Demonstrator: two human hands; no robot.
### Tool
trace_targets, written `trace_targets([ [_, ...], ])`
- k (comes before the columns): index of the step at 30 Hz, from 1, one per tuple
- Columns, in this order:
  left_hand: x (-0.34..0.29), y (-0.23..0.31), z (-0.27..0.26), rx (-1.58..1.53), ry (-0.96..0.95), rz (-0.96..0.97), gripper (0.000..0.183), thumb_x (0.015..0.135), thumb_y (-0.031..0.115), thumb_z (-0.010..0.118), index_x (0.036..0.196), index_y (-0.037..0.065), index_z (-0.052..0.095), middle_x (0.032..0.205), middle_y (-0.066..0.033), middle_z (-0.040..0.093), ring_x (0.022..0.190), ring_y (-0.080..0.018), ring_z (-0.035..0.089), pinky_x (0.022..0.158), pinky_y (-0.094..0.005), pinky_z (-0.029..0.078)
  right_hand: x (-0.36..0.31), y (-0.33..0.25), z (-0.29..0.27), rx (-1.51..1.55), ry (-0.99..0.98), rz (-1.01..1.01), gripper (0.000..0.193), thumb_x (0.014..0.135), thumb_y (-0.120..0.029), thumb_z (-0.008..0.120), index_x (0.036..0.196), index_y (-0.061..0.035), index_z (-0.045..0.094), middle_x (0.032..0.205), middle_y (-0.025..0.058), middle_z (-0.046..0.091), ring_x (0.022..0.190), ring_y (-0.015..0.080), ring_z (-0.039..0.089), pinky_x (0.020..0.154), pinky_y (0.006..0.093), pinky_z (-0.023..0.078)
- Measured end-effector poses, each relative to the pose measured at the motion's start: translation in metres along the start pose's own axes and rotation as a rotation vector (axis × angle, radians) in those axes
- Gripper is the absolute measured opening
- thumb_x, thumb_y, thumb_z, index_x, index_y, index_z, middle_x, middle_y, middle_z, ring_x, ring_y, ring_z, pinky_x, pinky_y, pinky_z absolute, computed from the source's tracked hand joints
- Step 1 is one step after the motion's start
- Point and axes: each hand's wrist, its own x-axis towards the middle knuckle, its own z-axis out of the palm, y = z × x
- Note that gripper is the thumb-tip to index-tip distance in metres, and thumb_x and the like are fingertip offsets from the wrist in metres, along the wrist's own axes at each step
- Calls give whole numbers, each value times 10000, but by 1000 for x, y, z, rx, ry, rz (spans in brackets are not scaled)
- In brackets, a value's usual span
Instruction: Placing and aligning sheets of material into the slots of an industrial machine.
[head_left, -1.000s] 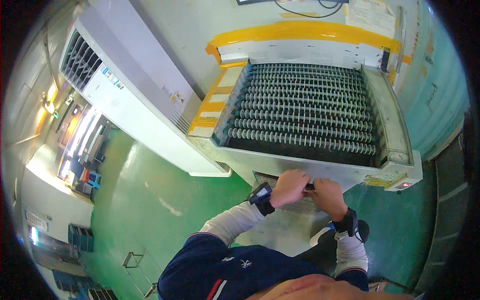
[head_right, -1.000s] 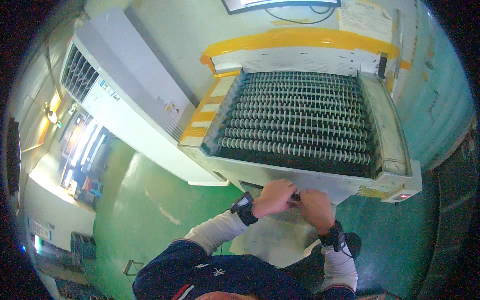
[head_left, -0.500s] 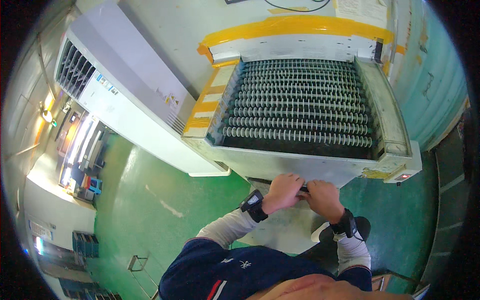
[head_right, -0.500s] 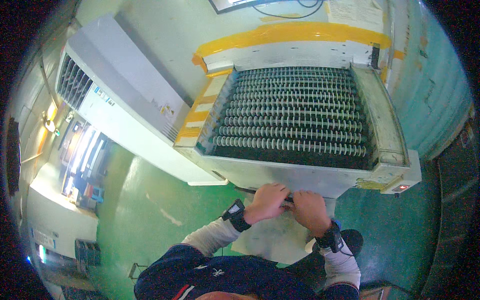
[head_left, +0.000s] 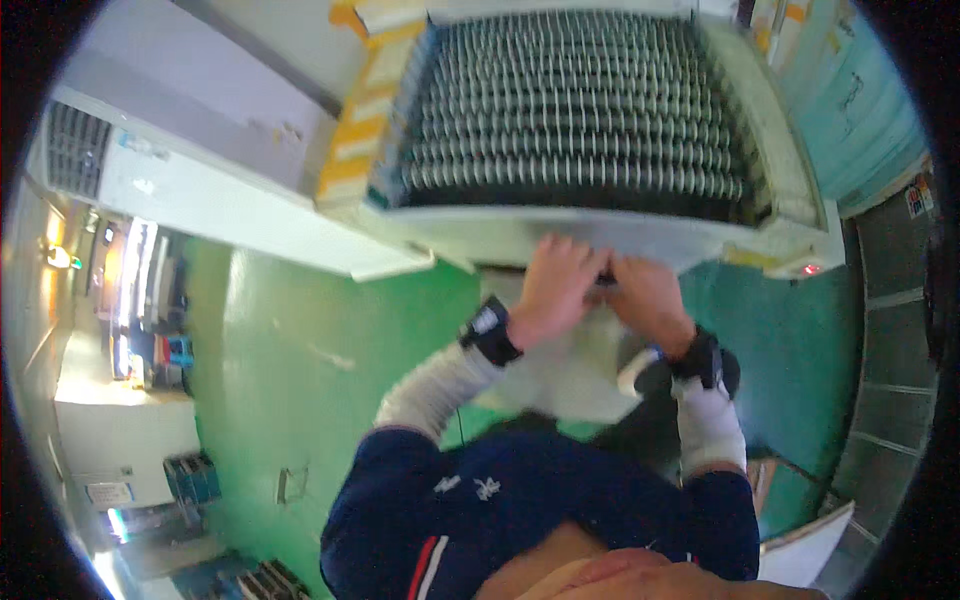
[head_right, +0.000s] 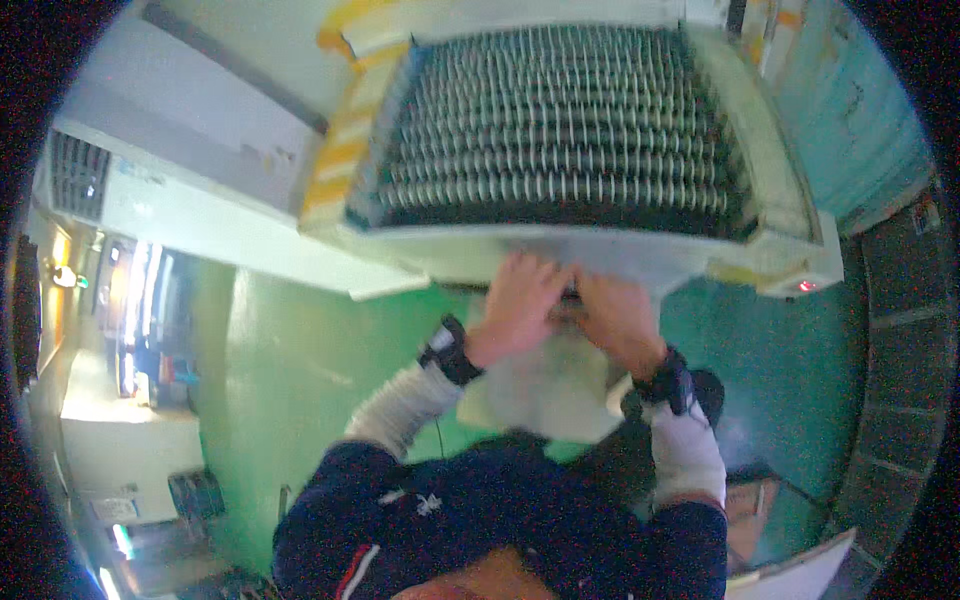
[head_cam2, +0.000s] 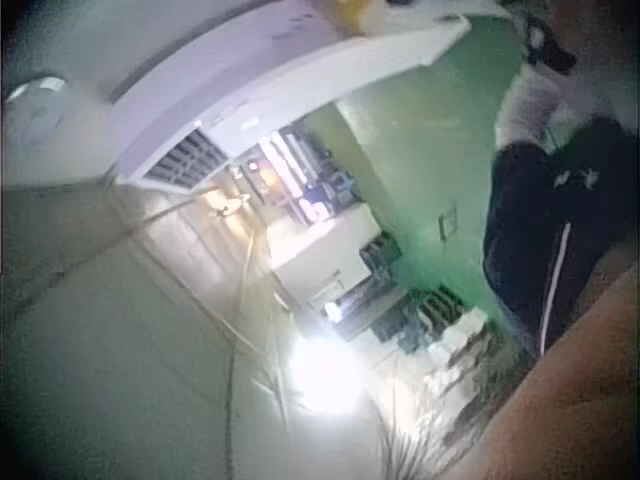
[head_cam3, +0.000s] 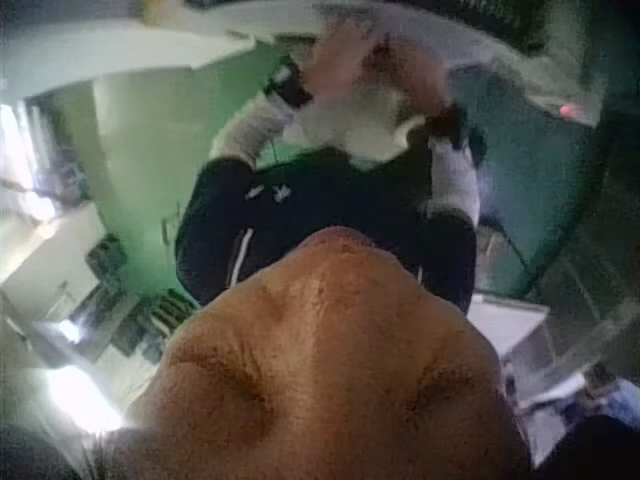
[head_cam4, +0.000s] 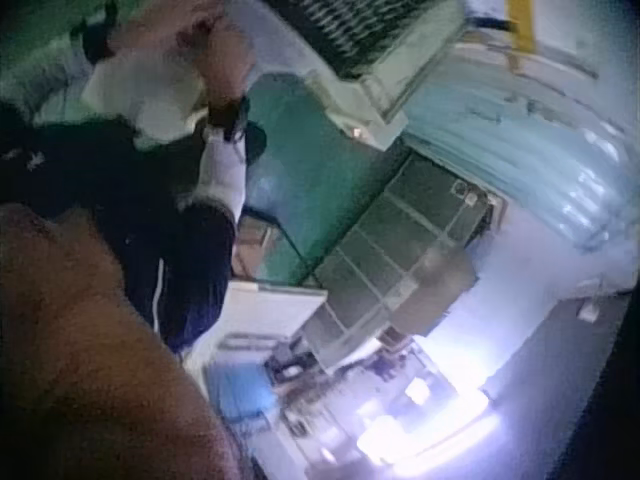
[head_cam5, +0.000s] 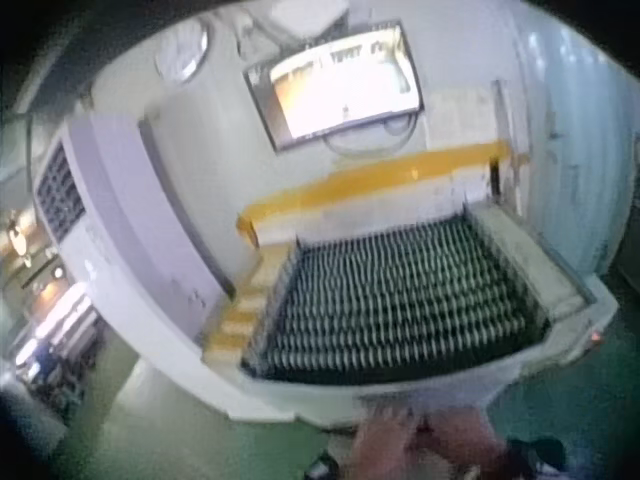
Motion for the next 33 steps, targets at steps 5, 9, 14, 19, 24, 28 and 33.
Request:
trace_targets([
  [5, -25, 4, 6, -120, 105, -45, 1019, 724, 293, 900, 1597, 112, 406, 1574, -144, 456, 1501, -386, 367, 1249, -608, 237, 7, 14, 4, -47, 68, -65, 364, 918, -398, 726, 1039, -69, 629, 987, 150, 704, 960, 394, 689, 778, 521, 543],
  [9, -40, 6, 3, -146, 150, -94, 1082, 740, 298, 904, 1645, 117, 340, 1724, -140, 269, 1602, -390, 206, 1254, -637, 203, 14, 16, 1, -65, 66, -59, 363, 892, -349, 759, 1086, -60, 655, 986, 142, 701, 946, 398, 674, 780, 514, 528],
  [14, -33, 1, 6, -136, 127, -98, 1087, 736, 289, 900, 1650, 120, 336, 1745, -134, 216, 1612, -392, 169, 1251, -646, 197, 23, 21, -2, -54, 69, -49, 364, 905, -337, 760, 1121, -59, 666, 1044, 138, 717, 968, 391, 680, 783, 504, 528],
  [19, -22, -7, 13, -137, 138, -111, 1095, 716, 275, 902, 1648, 118, 349, 1749, -136, 213, 1612, -395, 173, 1251, -648, 191, 30, 28, -1, 34, 280, -141, 433, 883, -281, 785, 1233, -60, 660, 1140, 145, 708, 1069, 382, 651, 907, 491, 509],
  [24, -7, -18, 16, -139, 187, -97, 1066, 712, 245, 886, 1638, 117, 375, 1741, -147, 236, 1601, -422, 192, 1253, -637, 199, 30, 24, 0, 25, 364, -208, 512, 875, -241, 783, 1337, -73, 644, 1296, 130, 664, 1237, 361, 584, 1068, 509, 436],
  [28, -7, -28, 25, -182, 268, -164, 1022, 740, 231, 869, 1634, 111, 387, 1732, -170, 254, 1595, -437, 202, 1250, -628, 215, 29, 22, 2, -52, 420, -169, 522, 875, -191, 773, 1366, -66, 647, 1434, 142, 598, 1309, 386, 543, 1108, 534, 415],
  [33, -31, -68, 33, -139, 602, -335, 946, 814, 231, 844, 1624, 57, 388, 1679, -237, 325, 1540, -459, 313, 1237, -582, 278, 18, 37, -2, -38, 494, -135, 429, 888, -109, 738, 1310, -65, 673, 1407, 140, 615, 1307, 395, 540, 1103, 532, 416],
])
